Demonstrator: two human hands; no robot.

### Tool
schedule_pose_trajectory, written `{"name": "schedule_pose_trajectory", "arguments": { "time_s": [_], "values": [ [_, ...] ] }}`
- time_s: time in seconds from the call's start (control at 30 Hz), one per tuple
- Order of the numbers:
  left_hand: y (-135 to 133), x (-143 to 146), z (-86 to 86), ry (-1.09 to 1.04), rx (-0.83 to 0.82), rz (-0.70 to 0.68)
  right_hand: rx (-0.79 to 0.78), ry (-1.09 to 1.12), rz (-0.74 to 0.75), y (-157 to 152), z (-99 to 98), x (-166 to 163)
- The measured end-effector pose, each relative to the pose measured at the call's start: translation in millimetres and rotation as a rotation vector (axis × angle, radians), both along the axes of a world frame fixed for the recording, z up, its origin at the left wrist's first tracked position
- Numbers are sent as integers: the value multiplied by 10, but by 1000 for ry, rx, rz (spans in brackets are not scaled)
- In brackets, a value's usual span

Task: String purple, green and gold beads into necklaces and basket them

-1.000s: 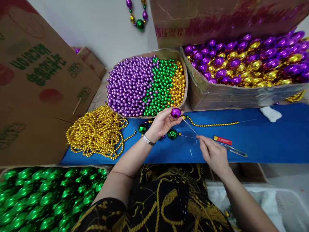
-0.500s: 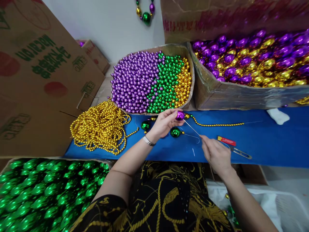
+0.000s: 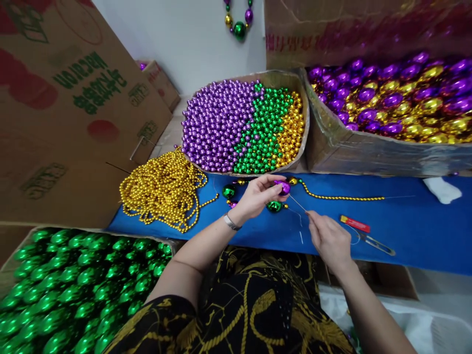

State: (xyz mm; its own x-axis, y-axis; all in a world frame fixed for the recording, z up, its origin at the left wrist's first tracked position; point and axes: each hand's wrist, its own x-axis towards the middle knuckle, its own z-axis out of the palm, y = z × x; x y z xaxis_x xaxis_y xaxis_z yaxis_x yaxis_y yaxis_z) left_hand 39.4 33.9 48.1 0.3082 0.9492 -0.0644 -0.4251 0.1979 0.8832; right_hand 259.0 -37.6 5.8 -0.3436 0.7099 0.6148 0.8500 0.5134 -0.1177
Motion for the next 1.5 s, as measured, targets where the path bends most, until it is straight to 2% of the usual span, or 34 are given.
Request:
{"name": "schedule_pose_trajectory", "arguments": {
  "time_s": [0.23, 0.37, 0.53, 0.73, 0.87, 0.97, 1.07, 1.17, 1.23, 1.33, 1.4, 1.5],
  "values": [
    [-40, -28, -51, 53, 37, 12, 11, -29, 6, 26, -15, -34],
    [-70, -8, -53, 106, 72, -77, -36, 86, 60, 46, -22, -105],
    [-69, 14, -24, 123, 89, -113, -58, 192, 75, 78, -26, -169],
    [-45, 40, -48, 135, 81, -231, -60, 267, 88, 94, 5, -201],
    [-34, 7, -30, 195, 101, -209, -34, 266, 67, 101, 14, -177],
    [24, -53, 15, 265, 182, -154, -14, 270, 63, 101, 3, -133],
    [265, -115, 86, 478, 412, 46, -2, 283, 45, 92, -6, -79],
    [714, -86, 175, 883, 727, 242, 7, 294, 21, 84, -10, -37],
    [1041, 23, 229, 1222, 874, 192, 10, 290, 5, 80, -13, -20],
    [1402, 270, 275, 1653, 928, 3, -6, 287, -19, 64, -15, -3],
    [1517, 416, 276, 1797, 919, -83, -20, 292, -34, 49, -18, 11],
    [1552, 523, 250, 1836, 938, -114, -27, 292, -54, 32, -30, 35]
  ]
}}
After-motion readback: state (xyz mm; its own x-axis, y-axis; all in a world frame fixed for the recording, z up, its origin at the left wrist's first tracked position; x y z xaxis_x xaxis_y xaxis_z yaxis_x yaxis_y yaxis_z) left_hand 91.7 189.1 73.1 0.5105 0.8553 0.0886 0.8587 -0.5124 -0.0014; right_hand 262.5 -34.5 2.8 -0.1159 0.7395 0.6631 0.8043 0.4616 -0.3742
